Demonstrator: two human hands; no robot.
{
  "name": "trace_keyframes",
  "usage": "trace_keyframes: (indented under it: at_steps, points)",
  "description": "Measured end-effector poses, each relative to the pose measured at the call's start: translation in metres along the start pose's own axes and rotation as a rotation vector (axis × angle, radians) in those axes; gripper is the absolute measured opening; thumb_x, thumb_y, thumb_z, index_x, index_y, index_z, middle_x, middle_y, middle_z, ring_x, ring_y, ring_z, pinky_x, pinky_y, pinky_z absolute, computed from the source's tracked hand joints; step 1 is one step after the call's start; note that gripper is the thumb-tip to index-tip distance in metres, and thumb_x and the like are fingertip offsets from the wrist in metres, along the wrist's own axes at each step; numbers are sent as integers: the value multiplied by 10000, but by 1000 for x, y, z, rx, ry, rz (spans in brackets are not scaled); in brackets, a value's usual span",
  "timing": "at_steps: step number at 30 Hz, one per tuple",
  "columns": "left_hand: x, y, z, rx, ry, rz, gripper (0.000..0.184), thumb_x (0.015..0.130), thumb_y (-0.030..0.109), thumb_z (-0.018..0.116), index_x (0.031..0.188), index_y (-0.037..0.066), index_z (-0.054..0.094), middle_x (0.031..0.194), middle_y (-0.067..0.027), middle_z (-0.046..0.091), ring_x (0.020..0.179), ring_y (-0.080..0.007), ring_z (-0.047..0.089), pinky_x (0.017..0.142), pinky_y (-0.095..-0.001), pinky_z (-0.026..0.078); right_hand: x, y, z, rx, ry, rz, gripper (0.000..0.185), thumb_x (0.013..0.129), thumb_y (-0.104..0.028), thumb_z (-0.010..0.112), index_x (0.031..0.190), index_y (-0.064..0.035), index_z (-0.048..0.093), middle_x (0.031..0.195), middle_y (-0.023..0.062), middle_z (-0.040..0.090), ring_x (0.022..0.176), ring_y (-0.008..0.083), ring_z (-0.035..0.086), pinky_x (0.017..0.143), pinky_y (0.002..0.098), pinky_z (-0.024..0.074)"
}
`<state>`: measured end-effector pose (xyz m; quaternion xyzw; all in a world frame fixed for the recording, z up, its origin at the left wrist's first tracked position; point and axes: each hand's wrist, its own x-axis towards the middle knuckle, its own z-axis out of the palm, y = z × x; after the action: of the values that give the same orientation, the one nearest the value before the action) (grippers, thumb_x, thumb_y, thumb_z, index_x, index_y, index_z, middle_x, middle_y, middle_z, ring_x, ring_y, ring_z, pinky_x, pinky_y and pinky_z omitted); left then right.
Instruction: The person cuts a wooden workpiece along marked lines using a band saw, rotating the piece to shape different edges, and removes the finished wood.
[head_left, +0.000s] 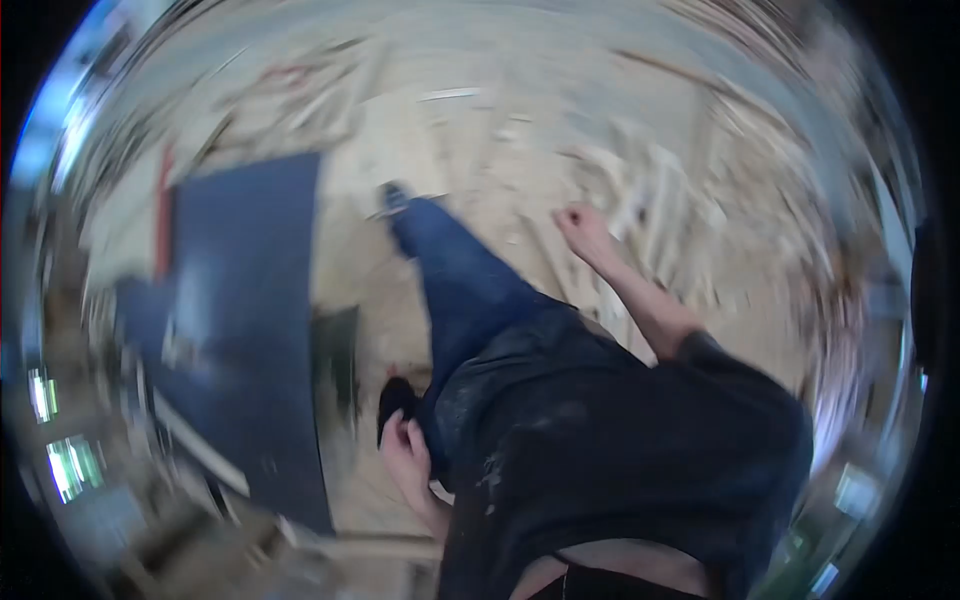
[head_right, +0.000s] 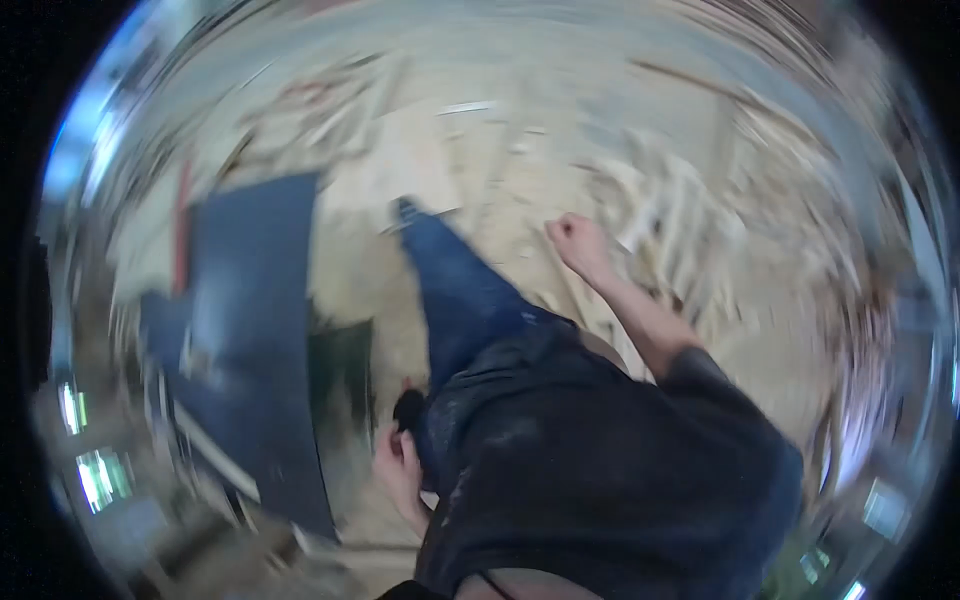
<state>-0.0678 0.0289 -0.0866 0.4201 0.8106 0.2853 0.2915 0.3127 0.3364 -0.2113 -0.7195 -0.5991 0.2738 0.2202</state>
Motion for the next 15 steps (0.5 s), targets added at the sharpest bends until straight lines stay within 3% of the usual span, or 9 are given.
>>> trace_keyframes:
  at_steps: [2,3,4,7,10,11,15]
  points:
    - [-5,4,2,9,77,23,304,925,110,671,1199,-22,662,868,-176,692,747,-304,683,716,-393,547,-4,-152,-39,172,125,-308,212,936,-252,718,969,-42,726,774,92,683,715,198,626,707,324,519]
    - [-8,14,-1,46,131,26,294,915,103,671,1186,-11,668,885,-184,693,766,-331,684,725,-407,548,1,-197,-56,375,144,-507,143,934,-135,728,1046,-54,695,863,31,664,802,139,597,745,285,494]
    - [-9,27,-3,83,155,44,286,905,96,671,1174,0,674,901,-191,694,785,-358,686,733,-420,549,3,-242,-74,568,288,-815,227,958,-104,691,1175,-56,641,1055,32,649,935,159,599,821,307,488]
    - [-15,52,-9,69,201,-63,270,889,98,677,1144,8,688,923,-181,701,807,-358,694,730,-427,546,16,-348,-139,772,508,-1305,243,958,-118,684,1189,-61,636,1061,41,652,944,171,604,832,318,488]
    - [-24,38,5,178,332,-38,276,889,115,678,1147,16,693,927,-181,703,814,-361,691,739,-437,548,25,-409,-176,796,572,-1542,259,957,-132,678,1203,-65,631,1068,49,655,952,183,609,843,329,488]
    - [-32,37,15,10,268,-188,287,892,138,673,1157,31,699,967,-189,709,876,-367,697,790,-440,558,28,-425,-184,747,548,-1595,264,957,-137,675,1208,-67,629,1070,51,656,955,187,610,846,333,489]
    - [-41,45,16,43,298,-175,312,889,167,686,1177,48,709,1044,-220,716,961,-372,698,880,-437,557,52,-456,-223,562,486,-1599,286,956,-155,667,1227,-72,623,1079,62,660,967,202,616,861,348,489]
